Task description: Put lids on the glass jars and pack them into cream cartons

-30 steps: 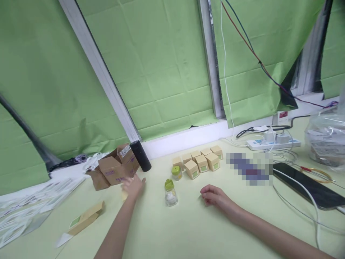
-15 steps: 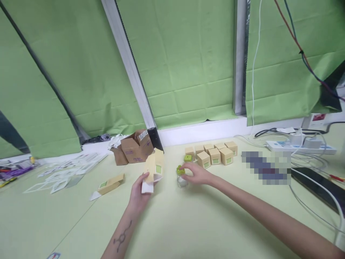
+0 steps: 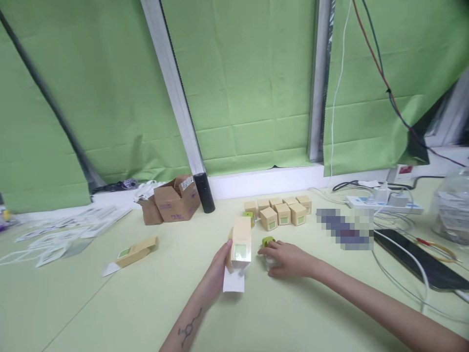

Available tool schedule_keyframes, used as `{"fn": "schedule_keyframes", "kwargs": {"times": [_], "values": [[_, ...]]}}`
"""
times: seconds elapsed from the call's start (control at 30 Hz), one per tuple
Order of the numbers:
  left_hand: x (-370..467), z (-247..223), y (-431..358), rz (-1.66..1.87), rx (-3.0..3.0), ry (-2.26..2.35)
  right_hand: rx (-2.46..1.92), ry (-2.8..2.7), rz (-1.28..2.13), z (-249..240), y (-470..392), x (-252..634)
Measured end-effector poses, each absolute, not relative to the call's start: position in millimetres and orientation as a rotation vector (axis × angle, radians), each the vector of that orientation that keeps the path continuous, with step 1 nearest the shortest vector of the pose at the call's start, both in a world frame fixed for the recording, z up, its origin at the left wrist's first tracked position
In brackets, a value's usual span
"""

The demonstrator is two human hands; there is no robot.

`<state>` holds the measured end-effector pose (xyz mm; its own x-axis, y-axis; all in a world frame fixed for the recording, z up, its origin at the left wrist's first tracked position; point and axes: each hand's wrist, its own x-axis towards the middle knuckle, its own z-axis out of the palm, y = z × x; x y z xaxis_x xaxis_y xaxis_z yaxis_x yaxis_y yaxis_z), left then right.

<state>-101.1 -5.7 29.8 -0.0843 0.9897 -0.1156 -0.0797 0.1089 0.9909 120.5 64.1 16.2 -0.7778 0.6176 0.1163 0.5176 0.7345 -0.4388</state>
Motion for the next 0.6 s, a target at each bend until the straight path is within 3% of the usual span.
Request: {"fn": "schedule_keyframes", "kwargs": {"times": [0.3, 0.5, 0.6], "values": [[-84.3, -1.2, 31.6, 1.140, 1.385, 1.601, -0.836, -2.466, 1.002, 33.6, 34.7, 191.2], [-75.9, 28.1, 22.2, 1.192, 1.707, 1.855, -0.873, -2.206, 0.941, 39.6, 36.6, 202.7], [-41.6, 44.9, 14.0, 0.930, 2.286, 1.731, -0.977, -2.022, 0.992, 31.3, 41.5, 203.0]]}}
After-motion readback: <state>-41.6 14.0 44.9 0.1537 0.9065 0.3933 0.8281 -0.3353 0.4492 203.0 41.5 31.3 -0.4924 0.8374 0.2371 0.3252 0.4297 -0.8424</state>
